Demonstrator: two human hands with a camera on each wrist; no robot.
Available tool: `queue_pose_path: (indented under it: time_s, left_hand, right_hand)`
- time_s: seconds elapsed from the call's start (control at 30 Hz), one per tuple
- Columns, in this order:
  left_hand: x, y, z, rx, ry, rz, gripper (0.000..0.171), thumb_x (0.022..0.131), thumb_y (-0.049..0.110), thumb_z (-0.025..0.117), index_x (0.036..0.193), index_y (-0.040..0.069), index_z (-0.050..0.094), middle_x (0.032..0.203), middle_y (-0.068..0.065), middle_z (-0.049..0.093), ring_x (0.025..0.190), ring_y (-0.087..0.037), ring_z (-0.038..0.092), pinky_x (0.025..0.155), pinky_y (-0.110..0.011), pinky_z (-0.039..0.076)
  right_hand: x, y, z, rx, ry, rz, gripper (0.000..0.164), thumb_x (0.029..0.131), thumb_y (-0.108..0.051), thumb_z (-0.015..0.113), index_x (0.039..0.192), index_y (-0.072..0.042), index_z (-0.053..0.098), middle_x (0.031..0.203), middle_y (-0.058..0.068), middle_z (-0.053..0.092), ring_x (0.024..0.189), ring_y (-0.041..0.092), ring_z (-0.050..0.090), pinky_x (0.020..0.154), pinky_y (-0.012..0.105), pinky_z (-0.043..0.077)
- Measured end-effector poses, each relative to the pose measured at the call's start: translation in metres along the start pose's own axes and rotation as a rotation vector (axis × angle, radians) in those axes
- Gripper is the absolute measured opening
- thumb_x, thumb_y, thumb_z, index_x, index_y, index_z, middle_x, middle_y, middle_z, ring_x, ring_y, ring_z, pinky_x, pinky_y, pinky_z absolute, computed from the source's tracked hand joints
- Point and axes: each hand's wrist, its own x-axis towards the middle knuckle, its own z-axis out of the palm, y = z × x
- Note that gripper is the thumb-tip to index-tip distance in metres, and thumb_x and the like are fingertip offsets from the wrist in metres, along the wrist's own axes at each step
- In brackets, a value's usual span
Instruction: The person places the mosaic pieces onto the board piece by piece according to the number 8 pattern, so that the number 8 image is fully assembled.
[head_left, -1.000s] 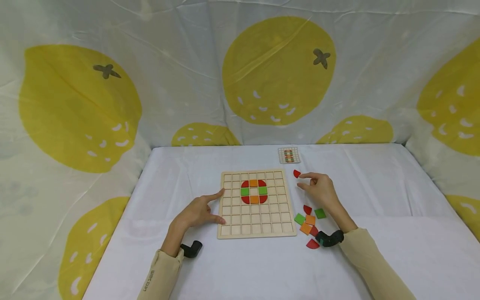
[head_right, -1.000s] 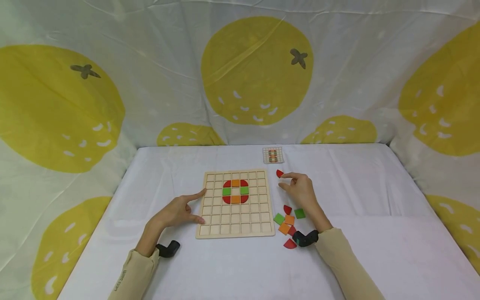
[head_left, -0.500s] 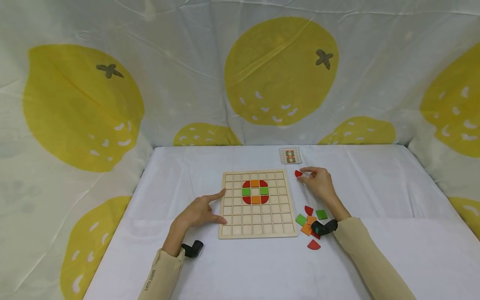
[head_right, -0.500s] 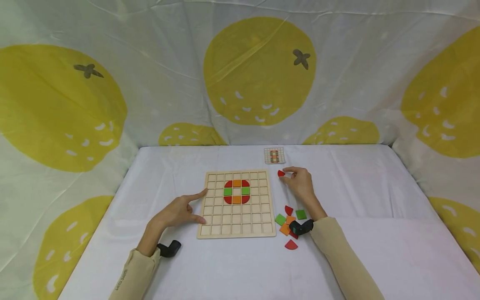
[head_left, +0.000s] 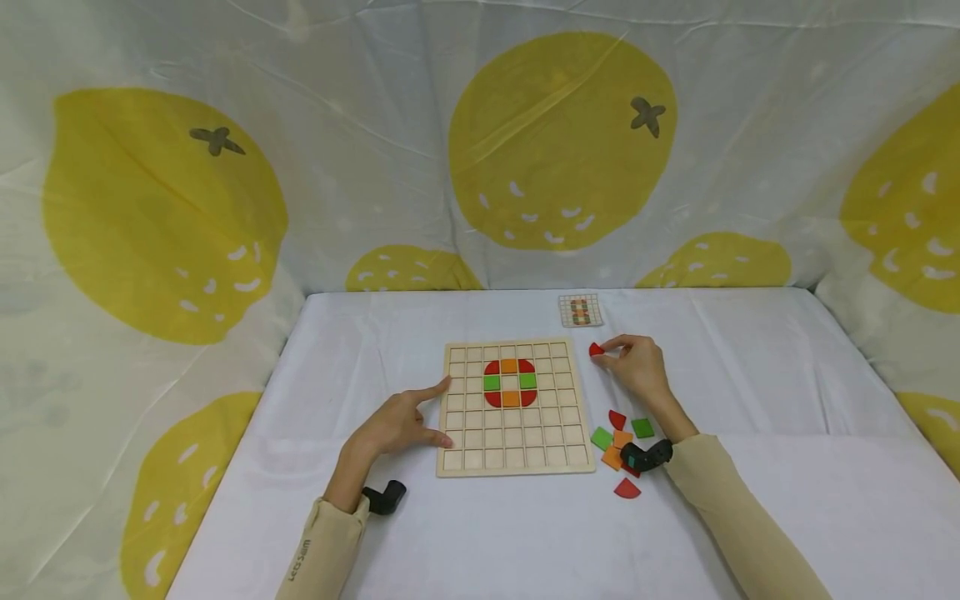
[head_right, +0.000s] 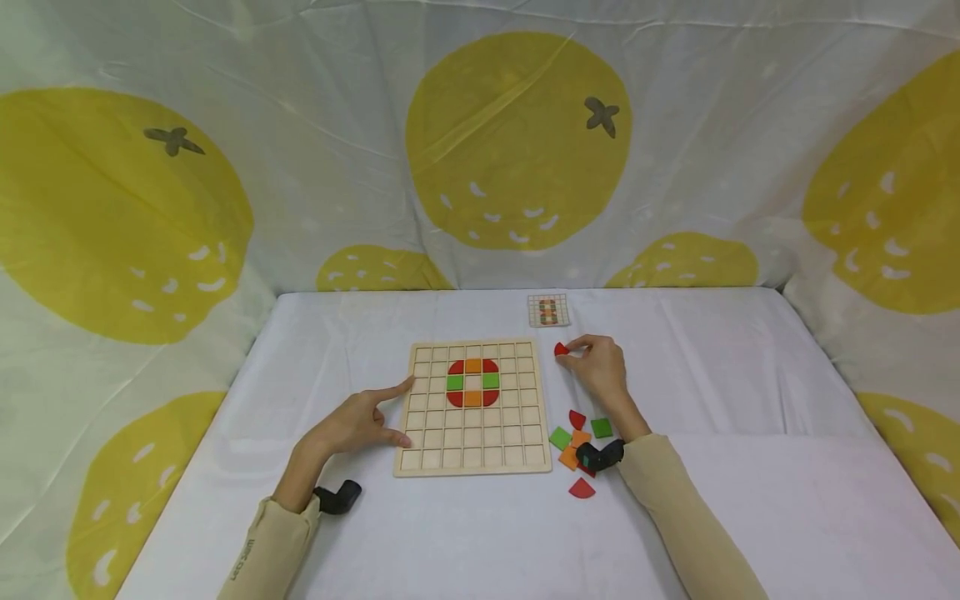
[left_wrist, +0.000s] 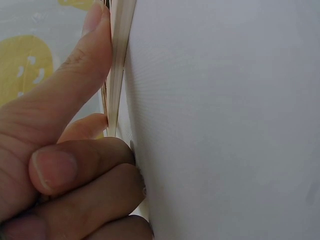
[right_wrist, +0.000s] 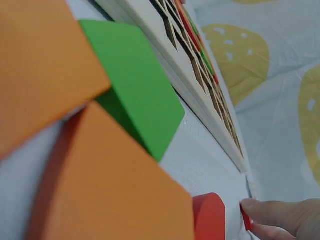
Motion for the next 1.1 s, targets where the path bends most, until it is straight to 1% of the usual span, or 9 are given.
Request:
queue_pose_path:
  time_s: [0.13,0.2,0.4,0.5,0.57,0.7,0.87,0.97,1.1]
  left_hand:
    - [0.0,0.0,0.0,-0.004,0.001,-0.01,0.108,0.072,0.037,0.094,0.162,0.032,0.035,0.059,0.005,0.03,0.055,-0.012,0.027,0.056,-0.026,0.025]
    - [0.0,-0.001,0.0,-0.004,-0.001,-0.015,0.108,0.072,0.038,0.094,0.162,0.032,0.034,0.06,0.005,0.03,0.055,-0.012,0.027,0.056,-0.026,0.025]
    - [0.001,-0.001,0.001,0.0,-0.002,-0.012,0.108,0.072,0.038,0.094,0.161,0.032,0.035,0.06,0.004,0.03,0.055,-0.012,0.028,0.056,-0.026,0.025]
    - [0.001,-0.001,0.001,0.001,0.0,-0.009,0.108,0.072,0.039,0.094,0.161,0.033,0.035,0.06,0.005,0.03,0.055,-0.011,0.027,0.056,-0.025,0.025]
    - [0.001,-0.001,0.0,-0.001,0.001,-0.007,0.108,0.072,0.039,0.094,0.161,0.033,0.035,0.059,0.005,0.03,0.055,-0.011,0.027,0.056,-0.025,0.025]
    - [0.0,-0.001,-0.001,-0.005,0.002,-0.01,0.108,0.072,0.039,0.094,0.161,0.034,0.035,0.059,0.005,0.031,0.054,-0.011,0.027,0.055,-0.025,0.024]
    - [0.0,-0.001,-0.001,-0.007,0.0,-0.007,0.108,0.072,0.039,0.094,0.161,0.033,0.034,0.059,0.005,0.03,0.054,-0.011,0.027,0.055,-0.026,0.024]
    - [0.001,-0.001,-0.001,-0.009,-0.002,-0.004,0.108,0.072,0.038,0.094,0.162,0.032,0.034,0.059,0.005,0.03,0.055,-0.011,0.027,0.055,-0.026,0.024]
    - [0.001,-0.001,-0.001,-0.003,0.001,-0.003,0.108,0.072,0.039,0.094,0.162,0.032,0.034,0.059,0.005,0.03,0.054,-0.011,0.027,0.055,-0.025,0.024]
  right_hand:
    - [-0.002,0.0,-0.001,-0.014,-0.002,0.011,0.032,0.084,-0.028,0.087,0.099,0.0,0.08,0.06,0.002,0.048,0.057,0.018,0.043,0.052,0.029,0.031]
    - [-0.001,0.002,-0.002,-0.008,-0.019,0.021,0.034,0.084,-0.03,0.087,0.1,-0.001,0.08,0.06,0.001,0.048,0.058,0.017,0.043,0.053,0.029,0.031]
    - [0.01,0.014,-0.007,0.079,-0.172,-0.008,0.04,0.089,-0.022,0.083,0.124,-0.006,0.074,0.058,-0.002,0.036,0.053,0.013,0.033,0.051,0.026,0.024]
    - [0.013,0.018,-0.009,0.112,-0.248,-0.025,0.039,0.091,-0.018,0.08,0.128,-0.006,0.073,0.059,-0.003,0.035,0.053,0.012,0.032,0.051,0.025,0.024]
    - [0.015,0.019,-0.01,0.119,-0.265,-0.032,0.037,0.092,-0.018,0.079,0.126,-0.006,0.074,0.06,-0.003,0.035,0.054,0.012,0.033,0.052,0.024,0.025]
    - [0.014,0.019,-0.01,0.111,-0.244,-0.041,0.035,0.09,-0.018,0.08,0.122,-0.004,0.075,0.06,-0.002,0.037,0.055,0.013,0.035,0.052,0.025,0.025]
    - [0.01,0.018,-0.01,0.064,-0.188,-0.005,0.038,0.085,-0.026,0.086,0.116,-0.004,0.077,0.064,-0.001,0.04,0.061,0.016,0.039,0.055,0.027,0.028]
    - [0.008,0.018,-0.01,0.048,-0.175,0.006,0.041,0.084,-0.028,0.087,0.116,-0.005,0.077,0.066,0.0,0.041,0.063,0.017,0.039,0.056,0.027,0.028]
    - [0.005,0.019,-0.01,0.057,-0.178,-0.024,0.039,0.086,-0.025,0.085,0.118,-0.006,0.078,0.062,-0.002,0.037,0.059,0.015,0.036,0.054,0.026,0.026]
